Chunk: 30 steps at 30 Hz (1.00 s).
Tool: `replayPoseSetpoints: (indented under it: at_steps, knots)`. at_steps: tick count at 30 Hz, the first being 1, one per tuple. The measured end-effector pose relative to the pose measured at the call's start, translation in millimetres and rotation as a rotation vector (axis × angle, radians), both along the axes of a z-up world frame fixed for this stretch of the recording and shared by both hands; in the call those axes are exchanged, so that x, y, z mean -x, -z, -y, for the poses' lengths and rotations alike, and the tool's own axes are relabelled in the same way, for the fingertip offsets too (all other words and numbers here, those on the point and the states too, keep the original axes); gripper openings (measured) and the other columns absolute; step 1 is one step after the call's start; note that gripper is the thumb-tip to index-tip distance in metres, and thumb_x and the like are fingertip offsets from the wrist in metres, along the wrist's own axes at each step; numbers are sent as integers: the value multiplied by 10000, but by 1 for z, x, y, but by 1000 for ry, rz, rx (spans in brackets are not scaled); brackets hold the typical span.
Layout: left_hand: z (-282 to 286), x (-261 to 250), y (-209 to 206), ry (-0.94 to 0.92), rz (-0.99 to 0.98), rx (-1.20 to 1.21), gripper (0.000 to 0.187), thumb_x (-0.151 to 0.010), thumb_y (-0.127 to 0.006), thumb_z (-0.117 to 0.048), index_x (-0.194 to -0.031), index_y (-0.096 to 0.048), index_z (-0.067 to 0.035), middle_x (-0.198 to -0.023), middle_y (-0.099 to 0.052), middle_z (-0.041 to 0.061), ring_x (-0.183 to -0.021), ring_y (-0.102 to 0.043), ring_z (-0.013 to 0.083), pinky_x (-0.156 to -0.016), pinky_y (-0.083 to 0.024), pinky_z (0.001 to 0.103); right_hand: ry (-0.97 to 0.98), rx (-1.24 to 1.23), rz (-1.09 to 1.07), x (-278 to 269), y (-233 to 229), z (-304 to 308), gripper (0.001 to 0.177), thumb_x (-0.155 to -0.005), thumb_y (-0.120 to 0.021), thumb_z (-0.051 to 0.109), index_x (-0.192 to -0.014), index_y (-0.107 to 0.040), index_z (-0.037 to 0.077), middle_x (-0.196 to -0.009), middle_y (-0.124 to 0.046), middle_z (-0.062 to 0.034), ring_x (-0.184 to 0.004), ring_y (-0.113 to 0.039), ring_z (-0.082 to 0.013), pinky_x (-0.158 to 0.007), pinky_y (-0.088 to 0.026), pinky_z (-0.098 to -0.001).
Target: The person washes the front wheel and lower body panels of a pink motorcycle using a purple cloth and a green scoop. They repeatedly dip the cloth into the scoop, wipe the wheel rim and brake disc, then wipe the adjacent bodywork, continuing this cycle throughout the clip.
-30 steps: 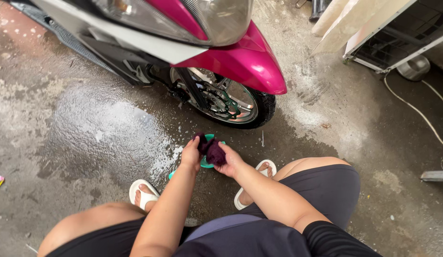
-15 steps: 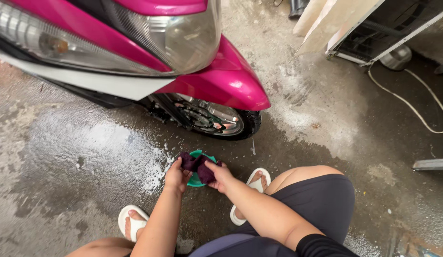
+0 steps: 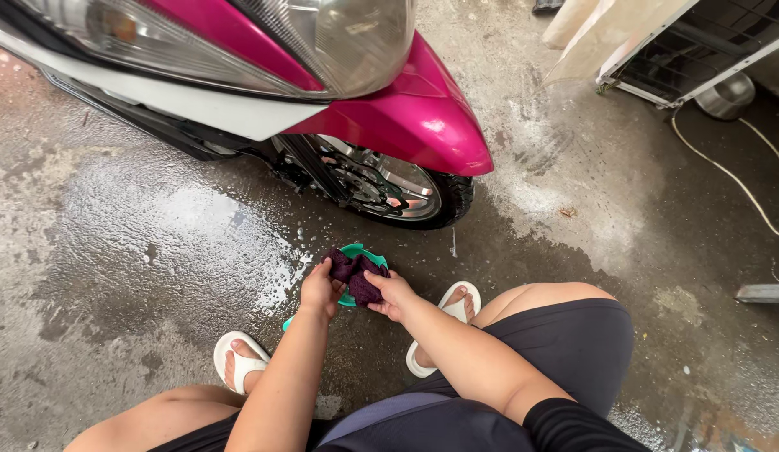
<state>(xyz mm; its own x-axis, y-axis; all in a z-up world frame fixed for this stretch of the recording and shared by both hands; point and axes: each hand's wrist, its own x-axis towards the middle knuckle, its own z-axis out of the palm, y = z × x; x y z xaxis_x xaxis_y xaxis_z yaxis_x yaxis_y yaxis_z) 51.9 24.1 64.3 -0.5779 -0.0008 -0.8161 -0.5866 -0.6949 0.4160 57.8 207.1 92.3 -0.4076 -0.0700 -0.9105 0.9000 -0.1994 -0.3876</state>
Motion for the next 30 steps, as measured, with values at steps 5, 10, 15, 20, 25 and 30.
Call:
replayPoseSetpoints:
  at_steps: [5, 10, 15, 20, 25, 30]
  knots:
    - [2, 0, -2, -41, 50, -11, 289, -1028, -552, -304, -1282, -574, -169, -1060, -689, 13, -883, -657, 165, -853, -496, 361, -7, 9, 8, 0, 5, 2, 537, -877, -764, 390, -1322, -516, 222, -1268, -671, -45, -1123, -671, -245, -924, -551, -476]
    - [2, -1, 6, -17, 52, 1, 278, -1026, -564, -312, -1262, -593, -169, -1052, -695, 14, -890, -652, 174, -845, -490, 363, -22, -4, 12, 0, 5, 1, 535, -879, -764, 397, -1324, -516, 231, -1256, -673, -42, -1114, -671, -243, -908, -557, -459]
    - [1, -1, 12, -1, 33, -15, 226, -1021, -566, -301, -1180, -630, -153, -1025, -722, 21, -883, -670, 177, -836, -494, 360, -48, -17, 16, 1, 5, -2, 538, -866, -765, 417, -1317, -522, 254, -1227, -688, -27, -1082, -678, -225, -871, -564, -439]
    - [-5, 2, 0, -30, 75, -42, 265, -1029, -584, -338, -1155, -669, -122, -1033, -719, 29, -869, -661, 169, -827, -515, 361, 0, 62, 16, 0, 15, -10, 465, -885, -774, 440, -1260, -617, 214, -1139, -676, -40, -944, -620, -204, -758, -479, -369]
    - [0, 8, -13, -50, 57, -77, 312, -1011, -586, -391, -1151, -678, -127, -1043, -726, 21, -894, -671, 167, -785, -524, 347, 117, 204, 92, 8, 3, -15, 425, -847, -720, 317, -1212, -670, 105, -1158, -723, -85, -1041, -688, -252, -880, -567, -448]
    - [11, 23, 18, -174, 44, -203, 333, -1027, -602, -411, -1118, -648, -94, -1064, -707, 63, -930, -696, 211, -787, -578, 365, 94, 343, 99, 24, 13, -20, 465, -794, -647, 201, -1234, -657, 50, -1214, -724, -125, -1139, -682, -306, -990, -552, -513]
